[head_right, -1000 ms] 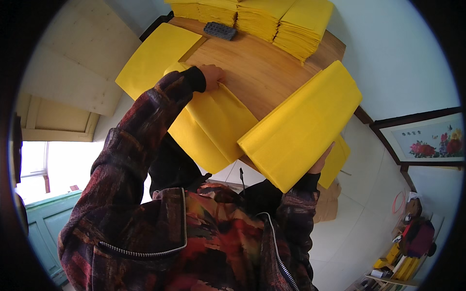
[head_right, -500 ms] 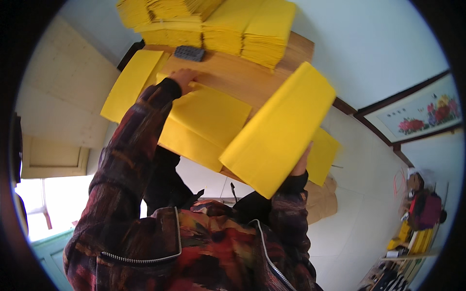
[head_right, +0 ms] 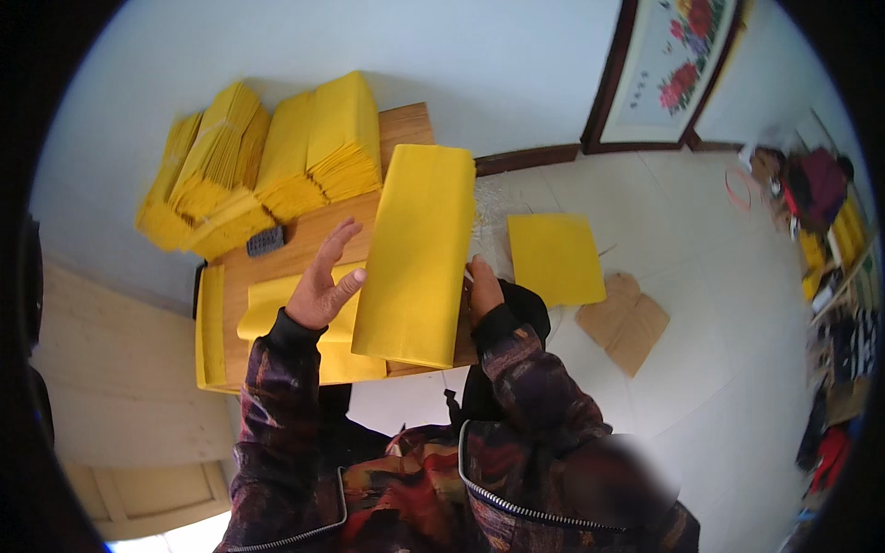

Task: The person folds yellow paper sheets in half on a wooden table, aligns edges, and stacks the folded sheets into neat piles. The person occasionally lifts and repositions stacks to maintain alignment.

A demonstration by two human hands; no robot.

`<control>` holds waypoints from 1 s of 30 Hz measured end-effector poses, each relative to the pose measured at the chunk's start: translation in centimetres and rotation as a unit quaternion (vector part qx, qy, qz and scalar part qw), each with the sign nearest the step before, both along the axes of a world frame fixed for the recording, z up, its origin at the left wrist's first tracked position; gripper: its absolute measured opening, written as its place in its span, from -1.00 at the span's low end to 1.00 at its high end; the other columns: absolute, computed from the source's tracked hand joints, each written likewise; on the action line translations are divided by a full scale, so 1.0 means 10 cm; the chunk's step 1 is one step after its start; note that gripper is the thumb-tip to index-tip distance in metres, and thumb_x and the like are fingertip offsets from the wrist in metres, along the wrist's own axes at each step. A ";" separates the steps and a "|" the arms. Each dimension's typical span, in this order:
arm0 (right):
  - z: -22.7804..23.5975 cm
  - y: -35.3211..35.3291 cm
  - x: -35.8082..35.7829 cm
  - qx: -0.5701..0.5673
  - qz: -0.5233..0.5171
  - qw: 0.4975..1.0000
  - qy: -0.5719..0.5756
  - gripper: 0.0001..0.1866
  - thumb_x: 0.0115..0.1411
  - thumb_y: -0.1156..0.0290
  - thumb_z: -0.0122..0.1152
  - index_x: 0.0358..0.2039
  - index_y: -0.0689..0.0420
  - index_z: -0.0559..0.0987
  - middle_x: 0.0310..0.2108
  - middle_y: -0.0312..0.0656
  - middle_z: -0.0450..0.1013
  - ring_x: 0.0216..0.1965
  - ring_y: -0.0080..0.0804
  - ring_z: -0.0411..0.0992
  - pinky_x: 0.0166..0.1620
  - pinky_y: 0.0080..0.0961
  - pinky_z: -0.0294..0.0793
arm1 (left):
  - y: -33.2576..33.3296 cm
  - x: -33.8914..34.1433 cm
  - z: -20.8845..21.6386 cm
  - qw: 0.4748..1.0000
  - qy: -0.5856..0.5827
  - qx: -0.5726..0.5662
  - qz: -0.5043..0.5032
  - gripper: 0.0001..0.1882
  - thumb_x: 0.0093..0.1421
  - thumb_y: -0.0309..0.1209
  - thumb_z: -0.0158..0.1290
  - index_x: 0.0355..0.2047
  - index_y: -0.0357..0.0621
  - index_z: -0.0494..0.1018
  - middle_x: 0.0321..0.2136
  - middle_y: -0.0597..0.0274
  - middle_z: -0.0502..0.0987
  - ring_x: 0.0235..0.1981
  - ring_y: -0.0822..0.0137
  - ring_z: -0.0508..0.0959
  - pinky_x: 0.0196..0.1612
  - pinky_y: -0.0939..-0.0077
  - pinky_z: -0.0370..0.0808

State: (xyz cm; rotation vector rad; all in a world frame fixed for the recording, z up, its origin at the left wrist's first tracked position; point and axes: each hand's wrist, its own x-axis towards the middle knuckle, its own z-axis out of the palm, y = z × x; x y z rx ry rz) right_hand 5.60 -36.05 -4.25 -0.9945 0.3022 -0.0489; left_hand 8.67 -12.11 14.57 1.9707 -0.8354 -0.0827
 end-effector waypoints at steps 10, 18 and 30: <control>-0.13 0.06 0.02 -0.042 -0.035 0.998 -0.002 -0.52 0.35 0.17 -0.24 -0.06 0.35 0.46 -0.07 0.03 0.46 0.00 -0.16 0.38 0.07 -0.43 0.28 | -0.50 0.25 0.00 0.944 -0.192 0.269 0.014 -0.32 0.22 -0.05 0.00 0.24 -0.12 0.14 0.27 -0.18 0.05 0.28 -0.22 0.06 0.27 0.05 0.05; 0.08 -0.07 0.24 -0.033 -0.034 0.997 0.054 -0.45 0.35 0.03 -0.23 0.16 0.19 0.32 0.14 -0.14 0.29 0.17 -0.34 0.22 0.15 -0.48 0.20 | -0.25 0.87 -0.40 0.941 0.321 -0.040 0.096 -0.22 0.32 0.15 -0.30 0.32 -0.19 -0.03 0.32 0.03 0.01 0.35 0.06 -0.04 0.32 0.28 -0.04; 0.06 -0.15 0.94 -0.044 -0.028 0.994 -0.094 -0.41 0.39 0.03 -0.33 0.17 0.28 0.23 0.11 -0.04 0.26 0.11 -0.27 0.24 0.17 -0.46 0.17 | -0.57 1.31 -1.10 0.743 0.588 -0.318 0.038 -0.25 0.32 0.18 -0.38 0.29 -0.14 0.07 0.23 0.08 0.20 0.22 0.22 0.22 0.24 0.40 0.17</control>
